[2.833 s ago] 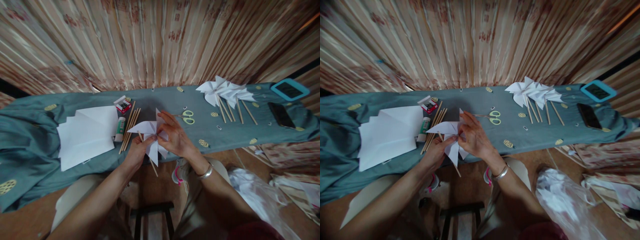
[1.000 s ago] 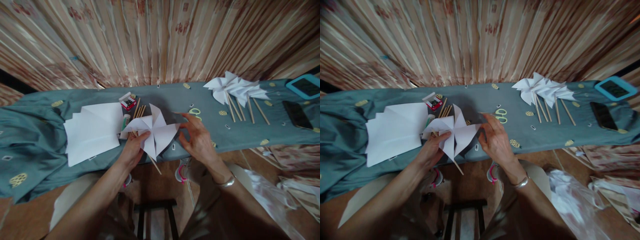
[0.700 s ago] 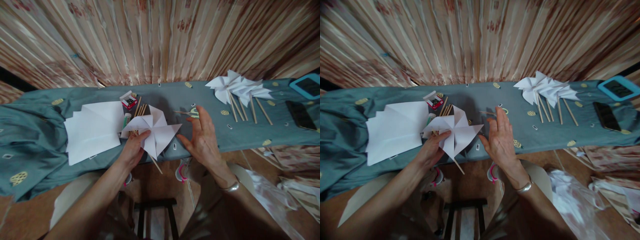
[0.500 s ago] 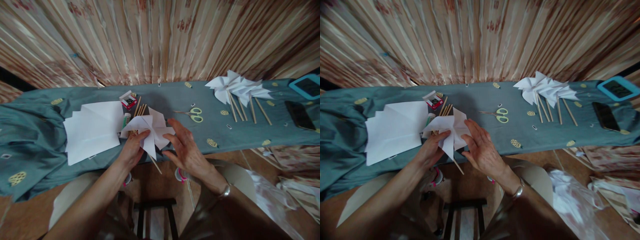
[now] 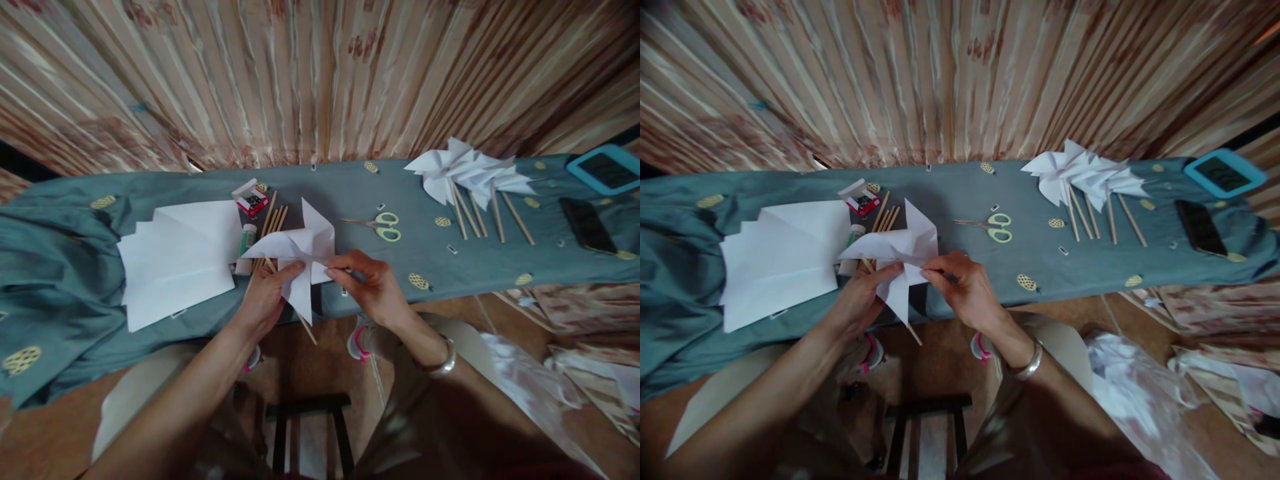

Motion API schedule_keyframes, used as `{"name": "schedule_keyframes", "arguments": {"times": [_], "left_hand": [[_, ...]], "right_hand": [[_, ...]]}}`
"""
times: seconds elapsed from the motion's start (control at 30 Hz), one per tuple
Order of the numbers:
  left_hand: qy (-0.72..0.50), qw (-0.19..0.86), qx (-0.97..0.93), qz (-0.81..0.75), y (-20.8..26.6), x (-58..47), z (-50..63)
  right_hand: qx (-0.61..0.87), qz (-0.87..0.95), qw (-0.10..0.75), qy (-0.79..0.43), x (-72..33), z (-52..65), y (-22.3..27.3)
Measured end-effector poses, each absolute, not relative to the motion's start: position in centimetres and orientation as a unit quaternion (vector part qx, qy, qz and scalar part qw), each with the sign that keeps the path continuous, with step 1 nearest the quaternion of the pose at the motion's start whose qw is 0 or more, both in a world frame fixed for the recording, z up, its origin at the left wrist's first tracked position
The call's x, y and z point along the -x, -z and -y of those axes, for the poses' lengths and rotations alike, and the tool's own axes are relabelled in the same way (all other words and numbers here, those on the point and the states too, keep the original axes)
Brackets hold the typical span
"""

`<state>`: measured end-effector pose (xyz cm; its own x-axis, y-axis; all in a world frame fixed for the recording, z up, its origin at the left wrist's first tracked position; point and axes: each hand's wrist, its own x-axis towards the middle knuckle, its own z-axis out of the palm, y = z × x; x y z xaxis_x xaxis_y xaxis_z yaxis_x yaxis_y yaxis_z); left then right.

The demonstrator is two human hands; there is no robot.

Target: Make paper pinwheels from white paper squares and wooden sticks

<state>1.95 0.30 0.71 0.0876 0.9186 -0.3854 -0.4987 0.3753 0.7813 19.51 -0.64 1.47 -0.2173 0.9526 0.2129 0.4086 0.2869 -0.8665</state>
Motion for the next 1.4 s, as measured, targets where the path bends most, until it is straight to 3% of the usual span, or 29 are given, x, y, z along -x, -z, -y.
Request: {"name": "schedule_keyframes", "arguments": {"times": [0.63,1.4], "left_hand": [[-0.5,0.685,-0.272,-0.455,-0.6,-2.0,-0.1],[-0.516,0.676,-0.263,-0.456,-1.5,-2.2,0.0]], "right_hand": [[0.531,0.654,0.383,-0.379,-18.5,0.1,-1.1],[0.516,0.703,0.384,-0.303,-18.0,0.6,-1.6]]}}
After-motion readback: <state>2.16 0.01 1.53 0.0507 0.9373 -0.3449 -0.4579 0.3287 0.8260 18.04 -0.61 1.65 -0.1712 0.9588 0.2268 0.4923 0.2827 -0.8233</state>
